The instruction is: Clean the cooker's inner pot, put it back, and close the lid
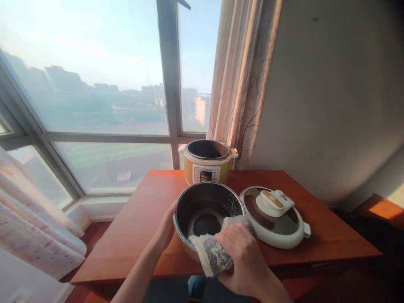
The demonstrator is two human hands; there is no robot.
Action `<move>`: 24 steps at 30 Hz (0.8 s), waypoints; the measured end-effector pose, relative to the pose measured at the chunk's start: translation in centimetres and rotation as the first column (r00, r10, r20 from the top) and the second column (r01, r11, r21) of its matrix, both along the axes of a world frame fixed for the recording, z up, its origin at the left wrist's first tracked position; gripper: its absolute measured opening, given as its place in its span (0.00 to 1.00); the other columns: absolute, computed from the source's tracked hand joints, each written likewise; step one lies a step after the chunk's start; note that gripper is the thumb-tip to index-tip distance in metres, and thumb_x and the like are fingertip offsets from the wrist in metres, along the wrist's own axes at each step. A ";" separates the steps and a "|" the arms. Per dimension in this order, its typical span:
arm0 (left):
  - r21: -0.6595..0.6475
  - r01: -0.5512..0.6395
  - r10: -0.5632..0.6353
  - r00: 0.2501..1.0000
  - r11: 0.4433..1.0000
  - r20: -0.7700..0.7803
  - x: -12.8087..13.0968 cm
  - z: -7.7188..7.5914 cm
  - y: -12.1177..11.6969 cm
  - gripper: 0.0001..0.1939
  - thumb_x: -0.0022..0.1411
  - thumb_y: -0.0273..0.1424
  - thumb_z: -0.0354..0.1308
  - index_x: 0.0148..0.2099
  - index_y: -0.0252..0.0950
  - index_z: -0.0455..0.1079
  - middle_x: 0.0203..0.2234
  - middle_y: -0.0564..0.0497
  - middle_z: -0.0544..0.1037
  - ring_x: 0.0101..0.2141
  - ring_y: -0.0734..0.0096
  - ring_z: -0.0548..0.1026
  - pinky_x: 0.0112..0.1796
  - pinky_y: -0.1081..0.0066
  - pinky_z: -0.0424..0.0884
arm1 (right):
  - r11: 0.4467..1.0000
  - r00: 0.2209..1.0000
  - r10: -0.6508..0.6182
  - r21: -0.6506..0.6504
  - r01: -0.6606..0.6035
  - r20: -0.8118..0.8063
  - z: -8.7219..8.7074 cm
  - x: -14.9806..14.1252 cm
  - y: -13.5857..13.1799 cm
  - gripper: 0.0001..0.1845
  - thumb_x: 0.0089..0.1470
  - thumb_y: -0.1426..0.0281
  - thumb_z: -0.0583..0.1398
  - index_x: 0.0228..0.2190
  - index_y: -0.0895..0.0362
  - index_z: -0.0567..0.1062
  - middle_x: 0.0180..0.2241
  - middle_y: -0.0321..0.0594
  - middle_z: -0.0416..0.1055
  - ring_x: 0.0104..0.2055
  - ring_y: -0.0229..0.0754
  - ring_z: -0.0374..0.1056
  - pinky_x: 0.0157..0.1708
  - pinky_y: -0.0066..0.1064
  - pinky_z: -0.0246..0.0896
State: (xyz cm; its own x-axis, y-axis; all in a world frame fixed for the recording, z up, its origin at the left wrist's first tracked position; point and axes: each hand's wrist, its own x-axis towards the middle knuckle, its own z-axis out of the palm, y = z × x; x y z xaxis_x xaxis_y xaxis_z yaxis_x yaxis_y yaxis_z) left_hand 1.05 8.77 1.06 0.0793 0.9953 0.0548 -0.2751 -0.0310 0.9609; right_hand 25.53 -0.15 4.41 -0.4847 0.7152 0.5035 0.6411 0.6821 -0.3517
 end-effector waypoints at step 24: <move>0.829 0.344 0.740 0.384 0.440 -0.552 -1.9 1.2 -5.1 0.14 0.68 0.23 0.47 0.36 0.41 0.72 0.32 0.54 0.81 0.42 0.66 0.77 0.61 0.57 0.54 | 0.995 0.998 0.012 -0.099 -0.005 0.065 0.4 -1.4 0.4 0.26 0.42 0.71 0.62 0.47 0.53 0.71 0.44 0.41 0.71 0.46 0.51 0.62 0.52 0.44 0.51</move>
